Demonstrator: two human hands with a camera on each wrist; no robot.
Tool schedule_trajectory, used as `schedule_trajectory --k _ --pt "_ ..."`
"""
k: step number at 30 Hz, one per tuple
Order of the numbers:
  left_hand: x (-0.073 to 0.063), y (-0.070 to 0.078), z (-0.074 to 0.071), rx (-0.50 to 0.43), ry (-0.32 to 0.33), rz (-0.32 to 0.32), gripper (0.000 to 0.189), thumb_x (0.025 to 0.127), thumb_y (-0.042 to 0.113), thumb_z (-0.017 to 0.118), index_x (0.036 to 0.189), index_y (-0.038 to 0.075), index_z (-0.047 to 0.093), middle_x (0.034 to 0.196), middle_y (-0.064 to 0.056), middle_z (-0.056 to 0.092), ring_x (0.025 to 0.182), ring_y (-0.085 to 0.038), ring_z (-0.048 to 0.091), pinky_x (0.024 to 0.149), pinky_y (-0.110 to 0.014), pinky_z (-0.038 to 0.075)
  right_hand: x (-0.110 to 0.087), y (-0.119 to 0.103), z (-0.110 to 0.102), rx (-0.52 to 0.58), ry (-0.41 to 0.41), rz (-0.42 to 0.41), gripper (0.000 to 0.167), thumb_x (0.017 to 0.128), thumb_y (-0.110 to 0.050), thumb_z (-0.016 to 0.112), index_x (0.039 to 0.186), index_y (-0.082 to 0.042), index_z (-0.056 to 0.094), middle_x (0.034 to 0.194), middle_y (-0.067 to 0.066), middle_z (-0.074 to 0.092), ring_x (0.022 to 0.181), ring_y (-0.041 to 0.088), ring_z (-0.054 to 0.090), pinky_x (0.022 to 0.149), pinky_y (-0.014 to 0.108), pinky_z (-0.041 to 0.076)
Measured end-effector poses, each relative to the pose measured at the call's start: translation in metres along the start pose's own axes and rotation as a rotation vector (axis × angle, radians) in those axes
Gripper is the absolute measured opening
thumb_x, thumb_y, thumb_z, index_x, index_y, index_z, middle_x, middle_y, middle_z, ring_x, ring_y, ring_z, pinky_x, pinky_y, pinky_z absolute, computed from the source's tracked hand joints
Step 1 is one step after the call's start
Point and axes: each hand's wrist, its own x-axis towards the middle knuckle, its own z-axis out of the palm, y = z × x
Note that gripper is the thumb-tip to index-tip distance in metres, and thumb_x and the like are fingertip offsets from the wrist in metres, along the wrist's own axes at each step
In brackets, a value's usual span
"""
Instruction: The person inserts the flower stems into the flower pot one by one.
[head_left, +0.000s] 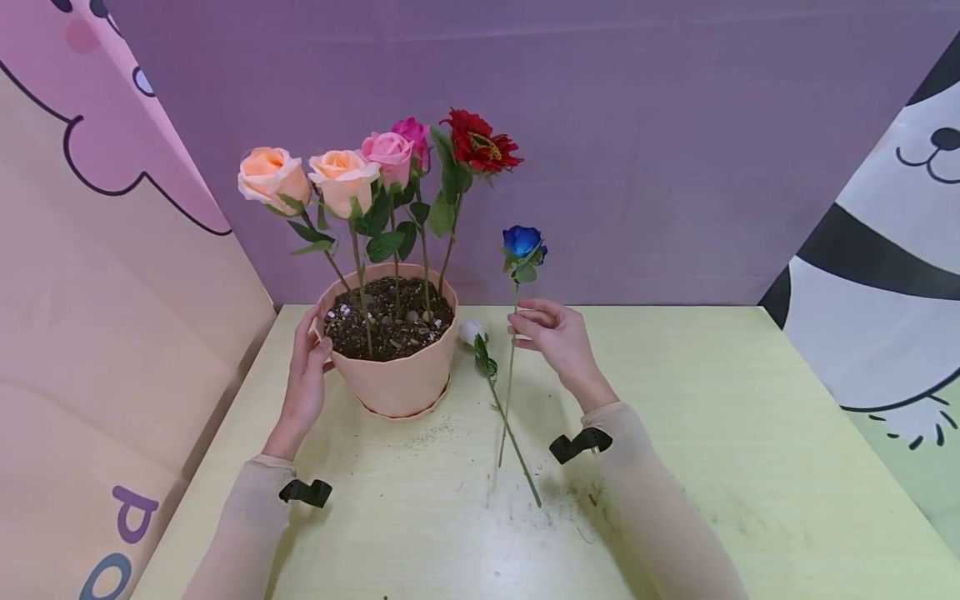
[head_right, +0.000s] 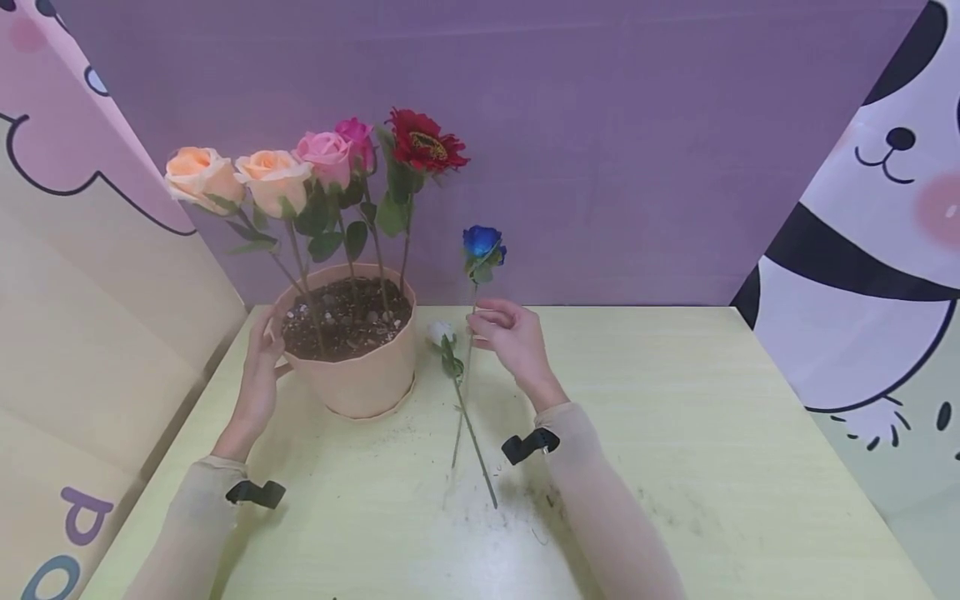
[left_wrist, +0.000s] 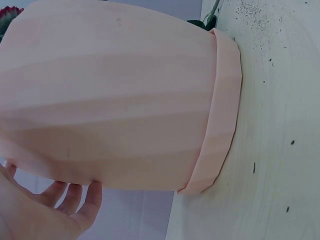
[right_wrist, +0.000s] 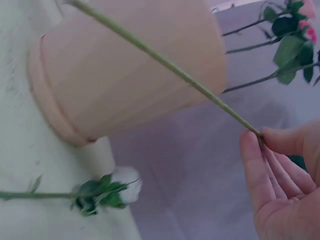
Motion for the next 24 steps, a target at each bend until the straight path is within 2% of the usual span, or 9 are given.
schedule_trajectory --k 7,13,19,24 --pt "0.000 0.001 -0.001 -0.002 -0.004 -0.005 0.061 0.114 0.024 0.030 0.172 0.024 0.014 0.175 -0.018 0.025 0.156 -0.041 0.035 0.117 -0.061 0.037 -0.001 -0.028 0.001 0.162 0.130 -0.122 0.039 0.099 -0.001 0.073 0.135 0.009 0.063 0.100 -0.005 0.079 0.089 0.007 0.078 0.077 0.027 0.065" --pt "0.000 0.001 -0.001 0.006 -0.009 -0.011 0.061 0.113 0.024 0.029 0.172 0.025 0.013 0.175 -0.018 0.024 0.156 -0.041 0.035 0.118 -0.061 0.036 -0.002 -0.055 0.003 0.292 0.188 -0.258 0.020 0.096 0.003 0.073 0.115 -0.001 0.070 0.094 -0.003 0.079 0.083 0.009 0.078 0.073 0.026 0.064" --pt "0.001 0.002 -0.001 -0.009 -0.003 0.011 0.060 0.114 0.025 0.031 0.172 0.025 0.014 0.176 -0.016 0.023 0.155 -0.040 0.036 0.117 -0.062 0.036 -0.006 -0.081 0.010 0.307 0.195 -0.425 0.013 0.096 0.003 0.075 0.105 -0.005 0.072 0.090 -0.004 0.080 0.080 0.009 0.077 0.073 0.029 0.065" --pt "0.000 0.001 0.000 0.000 -0.010 -0.002 0.061 0.113 0.025 0.030 0.172 0.025 0.013 0.176 -0.017 0.022 0.157 -0.041 0.033 0.118 -0.064 0.035 -0.011 -0.097 0.022 0.278 0.159 -0.525 0.017 0.097 0.003 0.073 0.103 -0.013 0.075 0.092 -0.005 0.081 0.081 0.009 0.077 0.073 0.030 0.065"
